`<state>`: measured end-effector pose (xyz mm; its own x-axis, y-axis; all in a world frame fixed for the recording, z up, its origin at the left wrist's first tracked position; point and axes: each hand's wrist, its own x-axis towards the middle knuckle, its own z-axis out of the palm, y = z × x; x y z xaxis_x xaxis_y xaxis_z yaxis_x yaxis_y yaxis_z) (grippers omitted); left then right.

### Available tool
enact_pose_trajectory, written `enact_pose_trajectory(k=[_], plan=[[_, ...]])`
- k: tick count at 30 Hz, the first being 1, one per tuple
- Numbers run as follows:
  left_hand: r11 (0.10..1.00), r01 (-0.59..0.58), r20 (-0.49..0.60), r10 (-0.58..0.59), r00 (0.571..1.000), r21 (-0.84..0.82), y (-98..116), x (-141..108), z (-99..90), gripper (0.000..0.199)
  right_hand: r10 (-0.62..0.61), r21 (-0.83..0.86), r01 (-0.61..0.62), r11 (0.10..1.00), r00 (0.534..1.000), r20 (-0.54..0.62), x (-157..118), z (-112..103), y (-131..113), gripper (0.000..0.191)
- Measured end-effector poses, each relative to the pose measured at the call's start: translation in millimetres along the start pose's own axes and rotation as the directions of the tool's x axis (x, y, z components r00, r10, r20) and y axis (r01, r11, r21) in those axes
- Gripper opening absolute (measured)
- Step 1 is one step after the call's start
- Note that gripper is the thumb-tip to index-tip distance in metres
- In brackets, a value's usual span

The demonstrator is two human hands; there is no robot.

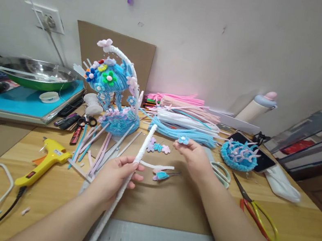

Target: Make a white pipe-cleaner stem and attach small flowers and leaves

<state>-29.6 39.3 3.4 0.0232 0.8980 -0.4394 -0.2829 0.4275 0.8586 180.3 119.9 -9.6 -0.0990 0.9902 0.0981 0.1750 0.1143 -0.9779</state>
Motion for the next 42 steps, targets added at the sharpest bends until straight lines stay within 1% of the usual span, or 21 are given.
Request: enact_pose_trajectory(k=[1,4,7,11,14,16,17,18,19,20,22,23,25,28,32,35,36,37,38,40,42], plan=[[1.0,0.003,-0.013,-0.003,1.0,0.001,0,1,-0.9,0.013,0.061,-0.166,-0.059,0.984,0.998,0.007,7,-11,5,0.02],[1.0,0.017,-0.035,-0.017,0.999,0.01,0,3,-1.6,0.012,0.174,-0.335,-0.162,0.928,0.985,0.005,21,-34,25,0.018],[0.999,0.024,-0.035,-0.023,0.999,0.022,0,4,-0.6,0.011,0.21,-0.476,-0.197,0.857,0.977,-0.027,26,-38,44,0.01],[0.999,0.027,-0.046,-0.025,0.999,0.032,1,4,0.6,0.009,0.126,-0.652,-0.148,0.744,0.989,-0.081,26,-30,49,0.003],[0.999,0.022,-0.053,-0.02,0.998,0.037,2,3,0.8,0.008,0.039,-0.732,-0.131,0.669,0.989,-0.141,19,-25,32,0.013],[0.999,0.021,-0.054,-0.019,0.998,0.038,2,3,0.7,0.009,-0.088,-0.78,-0.067,0.622,0.984,-0.154,14,-21,13,0.018],[0.999,0.023,-0.054,-0.021,0.998,0.039,2,3,0.6,0.01,-0.193,-0.813,0.023,0.582,0.975,-0.111,11,-17,2,0.019],[0.999,0.023,-0.057,-0.021,0.998,0.041,2,3,0.4,0.01,-0.3,-0.836,0.152,0.527,0.954,-0.017,10,-12,-8,0.018],[0.999,0.02,-0.062,-0.017,0.998,0.045,2,4,0.1,0.01,-0.377,-0.841,0.296,0.454,0.918,0.119,10,-6,-17,0.019],[0.999,0.016,-0.069,-0.012,0.998,0.05,1,4,-0.2,0.01,-0.416,-0.829,0.425,0.364,0.87,0.263,11,1,-25,0.019],[0.998,0.003,-0.086,0.003,0.996,0.063,1,5,-0.9,0.01,-0.392,-0.785,0.59,0.192,0.779,0.489,17,16,-34,0.018],[0.998,-0.005,-0.094,0.011,0.995,0.068,0,6,-1.2,0.01,-0.357,-0.766,0.631,0.118,0.747,0.561,21,23,-35,0.017],[0.997,-0.012,-0.105,0.02,0.994,0.077,-1,7,-1.8,0.011,-0.288,-0.744,0.668,0.011,0.715,0.637,28,37,-33,0.015],[0.996,-0.009,-0.119,0.019,0.993,0.087,-3,8,-2.0,0.012,-0.227,-0.741,0.669,-0.049,0.716,0.661,34,54,-22,0.014],[0.997,-0.005,-0.125,0.015,0.992,0.083,-4,8,-1.8,0.011,-0.214,-0.761,0.648,-0.044,0.738,0.64,35,63,-12,0.015],[0.997,0.0,-0.119,0.01,0.993,0.077,-4,8,-2.3,0.011,-0.238,-0.779,0.627,-0.013,0.754,0.612,33,57,-17,0.016],[0.997,-0.002,-0.118,0.012,0.993,0.077,-3,8,-2.6,0.011,-0.267,-0.785,0.618,0.042,0.764,0.587,33,53,-21,0.016],[0.997,-0.006,-0.115,0.014,0.993,0.076,-3,8,-3.0,0.011,-0.307,-0.784,0.607,0.131,0.776,0.551,33,47,-25,0.015],[0.997,-0.009,-0.111,0.017,0.994,0.076,-3,9,-3.4,0.011,-0.351,-0.767,0.59,0.251,0.794,0.496,33,40,-29,0.013],[0.997,-0.011,-0.108,0.02,0.994,0.077,-3,9,-4.2,0.011,-0.412,-0.685,0.507,0.523,0.854,0.317,33,24,-35,0.01],[0.997,-0.01,-0.112,0.019,0.994,0.076,-3,9,-5.0,0.012,-0.375,-0.602,0.368,0.709,0.919,0.12,33,9,-38,0.01]])
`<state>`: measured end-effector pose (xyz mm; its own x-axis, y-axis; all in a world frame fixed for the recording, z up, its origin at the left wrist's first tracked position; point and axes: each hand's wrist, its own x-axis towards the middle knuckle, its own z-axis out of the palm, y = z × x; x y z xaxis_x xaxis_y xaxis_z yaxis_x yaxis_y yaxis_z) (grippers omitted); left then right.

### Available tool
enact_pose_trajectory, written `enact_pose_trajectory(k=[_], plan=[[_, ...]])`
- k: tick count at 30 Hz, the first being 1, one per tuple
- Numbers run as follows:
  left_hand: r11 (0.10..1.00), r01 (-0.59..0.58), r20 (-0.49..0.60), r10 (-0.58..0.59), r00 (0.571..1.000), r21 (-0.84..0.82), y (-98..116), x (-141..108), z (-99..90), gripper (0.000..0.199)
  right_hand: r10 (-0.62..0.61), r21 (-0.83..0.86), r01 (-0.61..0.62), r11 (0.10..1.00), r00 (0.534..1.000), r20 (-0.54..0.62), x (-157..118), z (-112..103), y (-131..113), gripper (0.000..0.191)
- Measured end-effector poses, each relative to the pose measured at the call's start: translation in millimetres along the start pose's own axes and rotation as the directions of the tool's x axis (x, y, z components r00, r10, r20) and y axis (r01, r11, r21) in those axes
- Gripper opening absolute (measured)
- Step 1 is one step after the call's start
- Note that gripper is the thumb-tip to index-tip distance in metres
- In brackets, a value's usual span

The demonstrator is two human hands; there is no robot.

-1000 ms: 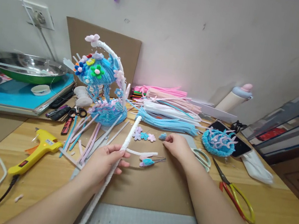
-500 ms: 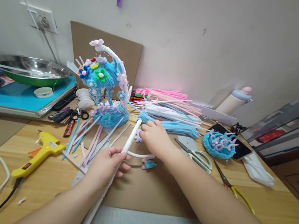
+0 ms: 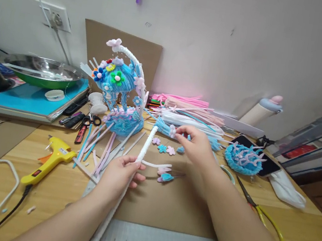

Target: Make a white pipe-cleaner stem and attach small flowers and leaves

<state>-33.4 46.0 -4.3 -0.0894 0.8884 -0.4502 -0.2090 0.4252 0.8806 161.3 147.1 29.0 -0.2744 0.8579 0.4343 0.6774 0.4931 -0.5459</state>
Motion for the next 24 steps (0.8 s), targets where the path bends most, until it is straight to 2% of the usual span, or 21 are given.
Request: enact_pose_trajectory(k=[2,3,5,7,8,10,13,18,24], plan=[[1.0,0.001,-0.011,-0.001,1.0,0.0,0,0,-0.5,0.012,0.137,0.039,-0.135,0.99,0.99,-0.037,-4,-8,7,0.012],[1.0,0.001,-0.014,-0.001,1.0,0.0,0,1,-0.7,0.013,0.138,0.02,-0.138,0.99,0.99,-0.004,-7,-9,9,0.011],[1.0,-0.003,-0.013,0.003,1.0,0.003,-1,1,-1.1,0.013,0.012,-0.065,-0.003,0.998,0.99,0.137,-14,-6,11,0.009],[1.0,-0.007,-0.012,0.007,1.0,0.011,-1,2,-1.4,0.013,-0.139,-0.196,0.202,0.96,0.946,0.292,-19,3,9,0.009],[1.0,-0.009,-0.014,0.009,1.0,0.016,-2,2,-1.6,0.013,-0.177,-0.269,0.282,0.921,0.918,0.355,-21,8,7,0.01],[1.0,-0.006,-0.017,0.006,1.0,0.023,-2,3,-2.0,0.013,-0.187,-0.382,0.36,0.851,0.888,0.42,-21,18,0,0.012],[1.0,-0.006,-0.013,0.007,1.0,0.023,-3,3,-2.3,0.013,-0.197,-0.398,0.396,0.827,0.869,0.455,-10,25,-9,0.015],[1.0,-0.003,0.004,0.003,1.0,0.012,-2,2,-1.5,0.011,-0.191,-0.508,0.386,0.77,0.899,0.394,20,35,-15,0.015],[1.0,-0.008,-0.003,0.008,1.0,-0.01,-1,2,-2.0,0.01,-0.173,-0.502,0.425,0.753,0.864,0.472,31,65,-7,0.012]])
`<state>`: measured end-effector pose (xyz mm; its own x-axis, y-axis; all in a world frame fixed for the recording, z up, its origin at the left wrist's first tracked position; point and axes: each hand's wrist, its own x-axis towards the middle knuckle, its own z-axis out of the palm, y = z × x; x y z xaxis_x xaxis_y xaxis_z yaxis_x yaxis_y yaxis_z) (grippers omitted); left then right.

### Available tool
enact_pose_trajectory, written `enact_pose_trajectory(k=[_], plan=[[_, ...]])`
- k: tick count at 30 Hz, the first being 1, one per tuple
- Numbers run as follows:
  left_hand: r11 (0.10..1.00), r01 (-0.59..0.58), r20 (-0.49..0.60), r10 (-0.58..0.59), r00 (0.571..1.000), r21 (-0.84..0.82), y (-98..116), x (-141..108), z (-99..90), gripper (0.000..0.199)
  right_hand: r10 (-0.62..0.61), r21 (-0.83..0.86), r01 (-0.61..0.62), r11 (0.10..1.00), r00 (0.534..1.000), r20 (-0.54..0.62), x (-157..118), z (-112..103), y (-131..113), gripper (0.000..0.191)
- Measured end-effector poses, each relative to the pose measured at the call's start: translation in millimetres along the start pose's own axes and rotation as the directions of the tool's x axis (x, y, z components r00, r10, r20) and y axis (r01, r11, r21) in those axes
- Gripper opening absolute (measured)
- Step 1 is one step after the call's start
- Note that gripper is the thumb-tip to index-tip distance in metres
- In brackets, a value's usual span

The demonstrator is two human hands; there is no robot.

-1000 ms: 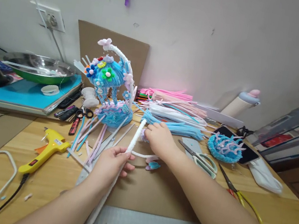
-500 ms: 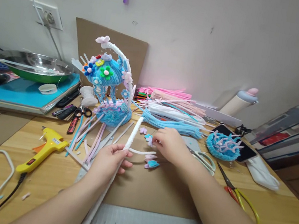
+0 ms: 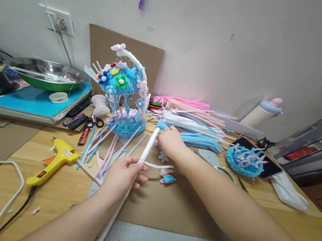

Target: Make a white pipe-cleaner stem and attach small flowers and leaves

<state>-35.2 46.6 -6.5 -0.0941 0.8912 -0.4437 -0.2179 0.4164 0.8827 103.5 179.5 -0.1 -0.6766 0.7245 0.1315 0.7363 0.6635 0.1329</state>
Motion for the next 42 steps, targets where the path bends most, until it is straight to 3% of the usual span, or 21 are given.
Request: enact_pose_trajectory(k=[3,6,8,9,10,12,13,14,15,17,20,23,29,34,42], plan=[[1.0,-0.005,0.004,0.006,1.0,-0.011,0,0,-0.9,0.009,0.037,0.041,-0.037,0.998,0.999,-0.014,-2,-3,4,0.012],[1.0,-0.017,-0.003,0.017,1.0,-0.021,1,0,-1.8,0.009,0.115,0.102,-0.107,0.989,0.991,-0.068,-15,-20,9,0.014],[0.999,-0.026,-0.004,0.026,1.0,-0.027,2,-1,-2.1,0.009,0.2,0.313,-0.152,0.938,0.972,-0.127,-31,-32,6,0.014],[0.999,-0.03,0.0,0.03,1.0,-0.031,3,-1,-2.1,0.009,0.26,0.525,-0.151,0.838,0.955,-0.141,-40,-36,2,0.013],[0.999,-0.033,0.005,0.033,0.999,-0.034,3,-2,-1.9,0.009,0.316,0.75,-0.126,0.649,0.942,-0.115,-50,-40,-4,0.013],[0.999,-0.038,0.025,0.039,0.999,-0.039,4,-4,-1.0,0.009,0.32,0.991,-0.084,0.105,0.946,0.046,-70,-45,-21,0.015],[0.998,-0.042,0.039,0.043,0.998,-0.04,4,-5,-0.4,0.009,0.299,0.986,-0.1,-0.136,0.944,0.137,-79,-46,-30,0.018],[0.998,-0.046,0.054,0.048,0.997,-0.039,5,-7,0.3,0.01,0.278,0.941,-0.112,-0.318,0.939,0.205,-87,-46,-38,0.02],[0.998,-0.053,0.069,0.056,0.996,-0.035,5,-8,0.9,0.011,0.257,0.887,-0.113,-0.448,0.934,0.249,-93,-46,-46,0.02],[0.997,-0.077,0.093,0.078,0.993,-0.017,5,-12,2.1,0.015,0.234,0.806,-0.093,-0.584,0.932,0.277,-100,-44,-58,0.018],[0.993,-0.118,0.111,0.115,0.987,0.022,5,-15,3.5,0.02,0.211,0.766,-0.089,-0.637,0.936,0.283,-102,-37,-68,0.015],[0.989,-0.143,0.126,0.136,0.983,0.042,4,-16,4.5,0.024,0.224,0.788,-0.124,-0.603,0.922,0.317,-101,-29,-72,0.016],[0.986,-0.164,0.137,0.158,0.978,0.038,1,-12,5.4,0.028,0.373,0.938,-0.003,-0.345,0.917,0.14,-99,-21,-83,0.019],[0.991,-0.122,0.068,0.118,0.991,0.051,1,-8,4.6,0.028,0.406,0.971,0.024,-0.238,0.911,0.077,-100,-17,-85,0.018],[1.0,0.004,0.151,-0.003,0.988,-0.008,2,-3,0.1,0.023,0.37,0.966,-0.011,-0.259,0.923,0.109,-100,-14,-81,0.019]])
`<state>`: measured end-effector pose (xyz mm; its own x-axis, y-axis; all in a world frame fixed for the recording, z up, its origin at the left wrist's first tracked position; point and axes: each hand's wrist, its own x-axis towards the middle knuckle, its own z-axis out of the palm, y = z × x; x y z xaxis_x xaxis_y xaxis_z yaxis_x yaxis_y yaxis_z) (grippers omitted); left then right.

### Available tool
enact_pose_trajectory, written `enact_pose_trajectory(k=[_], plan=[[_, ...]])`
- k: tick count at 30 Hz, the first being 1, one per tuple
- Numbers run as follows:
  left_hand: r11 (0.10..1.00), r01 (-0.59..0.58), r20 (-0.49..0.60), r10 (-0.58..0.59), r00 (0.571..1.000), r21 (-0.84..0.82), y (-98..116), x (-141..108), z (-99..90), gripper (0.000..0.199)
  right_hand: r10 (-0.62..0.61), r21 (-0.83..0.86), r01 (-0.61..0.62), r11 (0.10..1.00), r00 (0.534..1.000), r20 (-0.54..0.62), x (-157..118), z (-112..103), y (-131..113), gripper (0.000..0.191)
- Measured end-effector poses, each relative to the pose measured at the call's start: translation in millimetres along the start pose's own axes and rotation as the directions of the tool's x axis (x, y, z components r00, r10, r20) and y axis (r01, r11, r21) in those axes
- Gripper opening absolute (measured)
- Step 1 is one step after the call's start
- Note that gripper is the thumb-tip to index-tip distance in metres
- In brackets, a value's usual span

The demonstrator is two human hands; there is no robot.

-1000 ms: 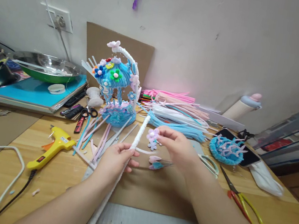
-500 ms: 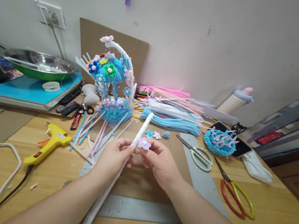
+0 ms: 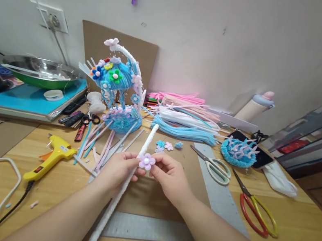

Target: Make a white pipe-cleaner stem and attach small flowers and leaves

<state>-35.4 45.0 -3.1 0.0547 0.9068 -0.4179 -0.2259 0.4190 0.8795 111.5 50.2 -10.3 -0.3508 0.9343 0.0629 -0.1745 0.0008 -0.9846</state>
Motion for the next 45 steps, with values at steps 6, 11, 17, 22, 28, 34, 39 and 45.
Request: enact_pose_trajectory(k=[6,11,17,22,28,34,39,45], plan=[[0.993,-0.074,0.054,0.08,0.995,-0.094,-4,0,-2.9,0.016,0.02,-0.096,-0.008,0.995,0.992,0.126,-4,6,5,0.015],[0.993,-0.091,0.026,0.093,0.995,-0.075,-5,3,-3.9,0.018,0.023,-0.244,-0.005,0.97,0.997,0.071,-4,8,10,0.009],[0.992,-0.118,-0.001,0.118,0.993,-0.05,-4,2,-0.5,0.023,0.059,-0.185,-0.045,0.982,0.996,0.071,-4,11,11,0.01],[0.993,-0.111,-0.042,0.109,0.993,-0.049,-5,3,-1.0,0.022,0.031,-0.172,-0.018,0.985,0.997,0.075,-7,13,9,0.008],[0.988,-0.155,-0.072,0.154,0.985,-0.018,-6,3,-2.5,0.021,-0.133,-0.408,0.157,0.9,0.987,0.085,-12,19,12,0.007],[0.972,-0.234,-0.144,0.235,0.961,0.024,-5,1,2.5,0.019,0.01,-0.391,-0.026,0.92,0.999,-0.045,-16,29,20,0.009],[0.942,-0.299,-0.174,0.324,0.93,0.153,-8,2,2.9,0.015,0.132,-0.246,-0.16,0.956,0.983,-0.127,-17,39,23,0.015],[0.91,-0.331,-0.18,0.38,0.907,0.25,-13,7,-1.2,0.016,0.394,0.04,-0.393,0.919,0.918,-0.039,-16,42,17,0.012]])
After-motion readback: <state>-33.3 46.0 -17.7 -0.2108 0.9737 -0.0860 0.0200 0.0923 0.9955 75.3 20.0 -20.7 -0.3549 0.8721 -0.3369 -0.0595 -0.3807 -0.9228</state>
